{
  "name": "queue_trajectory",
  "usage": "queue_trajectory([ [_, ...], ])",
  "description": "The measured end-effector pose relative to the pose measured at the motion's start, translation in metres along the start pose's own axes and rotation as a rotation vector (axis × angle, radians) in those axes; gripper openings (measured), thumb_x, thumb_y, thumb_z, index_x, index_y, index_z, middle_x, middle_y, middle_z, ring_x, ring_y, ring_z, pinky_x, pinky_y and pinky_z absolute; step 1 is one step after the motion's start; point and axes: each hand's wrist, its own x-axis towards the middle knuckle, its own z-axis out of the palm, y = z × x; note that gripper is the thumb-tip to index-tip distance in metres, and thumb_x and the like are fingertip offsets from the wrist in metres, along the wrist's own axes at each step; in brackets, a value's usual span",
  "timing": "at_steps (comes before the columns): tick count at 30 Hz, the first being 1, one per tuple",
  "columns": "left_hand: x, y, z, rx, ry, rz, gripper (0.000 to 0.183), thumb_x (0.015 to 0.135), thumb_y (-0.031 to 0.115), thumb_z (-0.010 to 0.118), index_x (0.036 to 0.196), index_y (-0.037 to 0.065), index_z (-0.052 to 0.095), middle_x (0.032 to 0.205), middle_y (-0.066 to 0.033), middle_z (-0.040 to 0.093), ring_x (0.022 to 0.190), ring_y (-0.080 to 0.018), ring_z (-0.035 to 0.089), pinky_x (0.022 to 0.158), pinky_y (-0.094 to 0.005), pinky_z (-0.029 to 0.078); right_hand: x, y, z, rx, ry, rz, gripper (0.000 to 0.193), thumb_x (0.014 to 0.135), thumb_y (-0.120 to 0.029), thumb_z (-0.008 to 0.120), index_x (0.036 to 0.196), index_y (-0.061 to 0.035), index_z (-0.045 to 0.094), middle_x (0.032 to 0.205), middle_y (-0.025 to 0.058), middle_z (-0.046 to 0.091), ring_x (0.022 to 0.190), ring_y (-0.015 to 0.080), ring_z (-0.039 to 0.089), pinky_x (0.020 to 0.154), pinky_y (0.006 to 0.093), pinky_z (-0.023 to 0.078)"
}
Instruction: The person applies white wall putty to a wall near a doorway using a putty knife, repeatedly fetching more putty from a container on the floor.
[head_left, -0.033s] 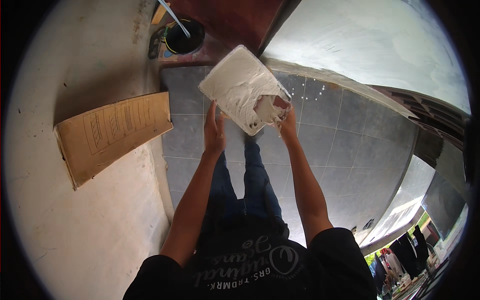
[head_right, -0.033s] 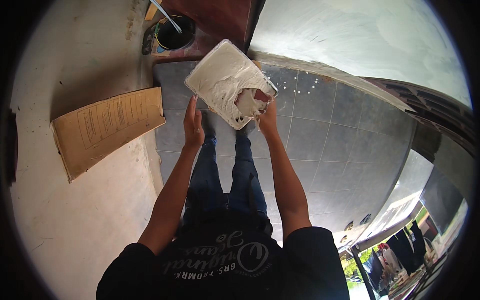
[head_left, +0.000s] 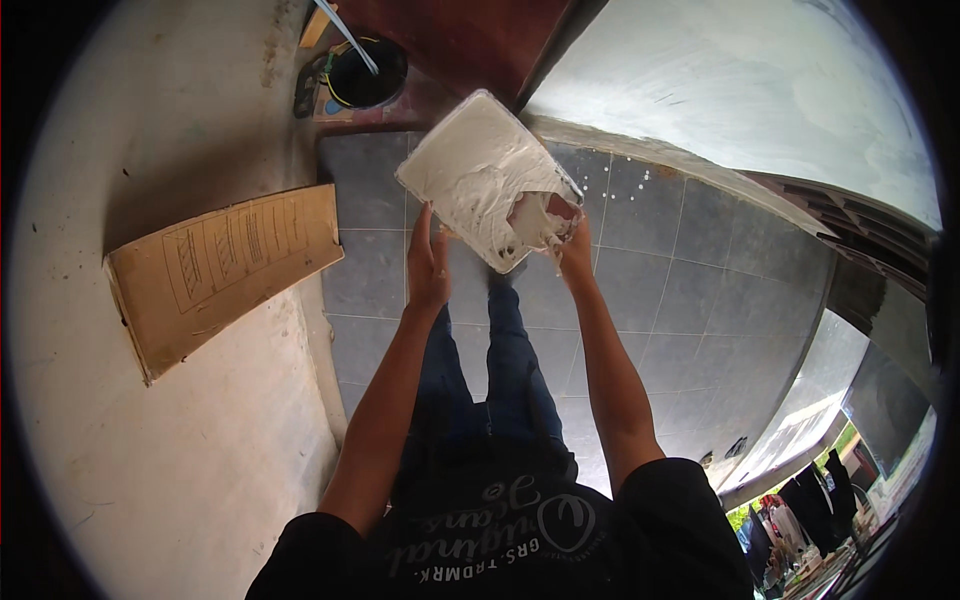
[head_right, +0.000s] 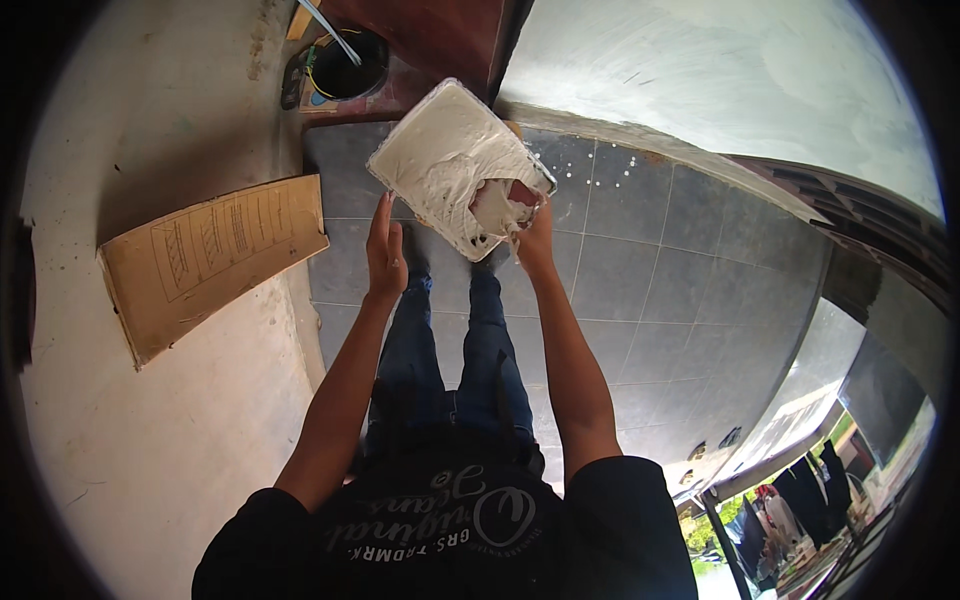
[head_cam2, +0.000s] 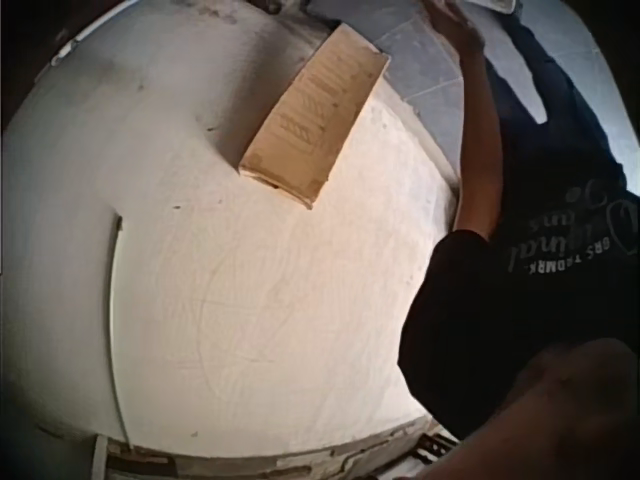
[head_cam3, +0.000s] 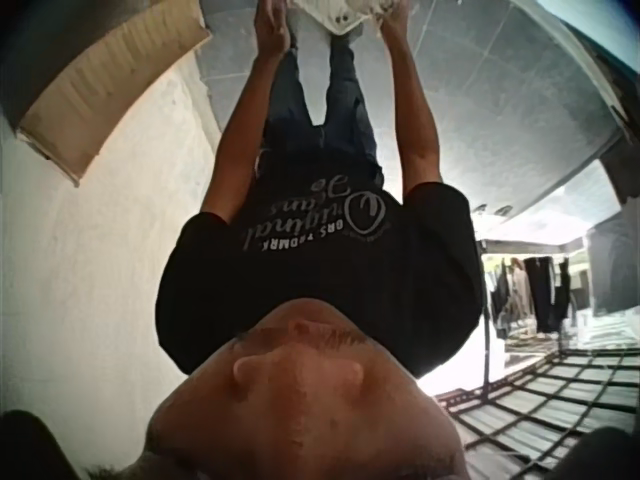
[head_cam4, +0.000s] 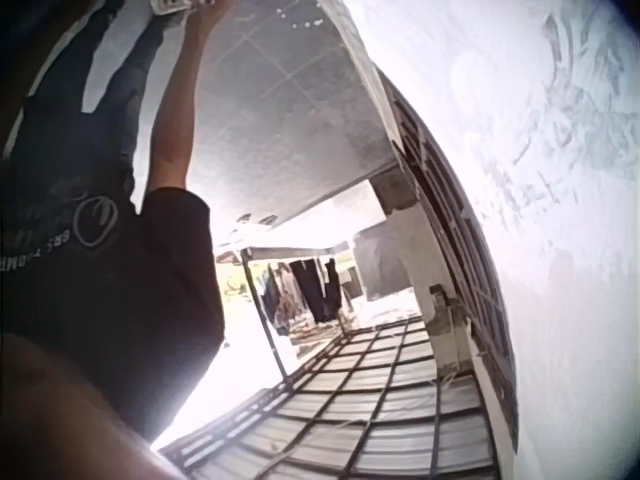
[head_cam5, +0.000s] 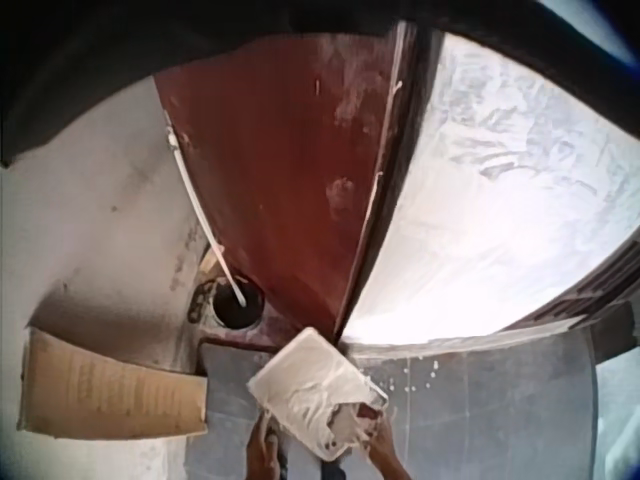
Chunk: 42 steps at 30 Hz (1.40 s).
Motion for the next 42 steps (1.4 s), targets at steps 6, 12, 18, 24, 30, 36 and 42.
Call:
queue_trajectory([
  [6, 0.006, -0.06, 0.003, 0.037, -0.072, -0.055, 0.061, 0.1, 0.039, 0.037, 0.141, -0.007, 0.032, 0.141, -0.0262, 0.04, 0.133, -0.0378, 0.038, 0.11, -0.0411, 0.027, 0.011, 0.041, 0.013, 0.05, 0.107, 0.101, 0.065, 0.076, 0.014, 0.06, 0.135, -0.0017, 0.035, 0.125, 0.0111, 0.052, 0.113, 0.0216, 0.055, 0.096, 0.033, 0.046],
  [12, 0.016, -0.099, 0.011, 0.078, -0.161, -0.102, 0.061, 0.099, 0.037, 0.038, 0.142, -0.006, 0.03, 0.144, -0.0263, 0.036, 0.134, -0.0383, 0.035, 0.111, -0.0418, 0.026, 0.023, 0.091, 0.012, -0.031, 0.145, 0.063, 0.06, 0.079, 0.01, 0.062, 0.133, -0.001, 0.039, 0.124, 0.0113, 0.053, 0.112, 0.021, 0.055, 0.094, 0.0327, 0.047],
  [18, 0.018, -0.129, 0.018, 0.099, -0.151, -0.091, 0.063, 0.098, 0.037, 0.039, 0.144, -0.005, 0.026, 0.148, -0.0262, 0.029, 0.138, -0.0384, 0.028, 0.114, -0.0413, 0.022, 0.031, 0.118, 0.022, -0.209, 0.047, 0.031, 0.062, 0.071, 0.01, 0.066, 0.128, -0.0007, 0.044, 0.119, 0.0115, 0.058, 0.108, 0.0212, 0.058, 0.092, 0.0333, 0.047],
  [24, 0.014, -0.147, 0.023, 0.225, -0.115, -0.005, 0.064, 0.1, 0.04, 0.032, 0.145, -0.005, 0.023, 0.152, -0.0249, 0.022, 0.142, -0.0393, 0.017, 0.115, -0.047, 0.014, 0.043, 0.115, 0.031, -0.553, -0.076, 0.027, 0.064, 0.065, 0.011, 0.066, 0.124, 0.0015, 0.043, 0.106, 0.0204, 0.064, 0.102, 0.0335, 0.063, 0.086, 0.0382, 0.049],
  [30, 0.006, -0.157, 0.027, 0.164, -0.065, -0.02, 0.067, 0.098, 0.039, 0.037, 0.146, -0.004, 0.018, 0.152, -0.0286, 0.013, 0.143, -0.0431, 0.011, 0.115, -0.0493, 0.014, 0.052, 0.093, 0.053, -0.782, -0.142, 0.06, 0.063, 0.064, 0.013, 0.063, 0.123, 0.0029, 0.043, 0.103, 0.0258, 0.063, 0.099, 0.0415, 0.061, 0.081, 0.0404, 0.049],
  [36, 0.002, -0.161, 0.033, 0.124, -0.059, -0.004, 0.068, 0.098, 0.041, 0.034, 0.146, -0.004, 0.017, 0.152, -0.029, 0.014, 0.141, -0.0435, 0.016, 0.114, -0.0492, 0.016, 0.06, 0.082, 0.072, -0.788, -0.229, 0.152, 0.065, 0.063, 0.012, 0.064, 0.124, 0.0027, 0.043, 0.103, 0.0265, 0.063, 0.1, 0.0411, 0.061, 0.081, 0.0404, 0.049],
  [42, -0.004, -0.163, 0.034, 0.106, -0.065, -0.029, 0.069, 0.097, 0.041, 0.032, 0.146, -0.005, 0.017, 0.151, -0.0293, 0.018, 0.14, -0.0437, 0.02, 0.113, -0.0492, 0.018, 0.072, 0.081, 0.079, -0.834, -0.366, 0.117, 0.067, 0.063, 0.011, 0.063, 0.127, 0.0022, 0.043, 0.104, 0.0268, 0.062, 0.1, 0.0421, 0.06, 0.081, 0.0419, 0.048],
])
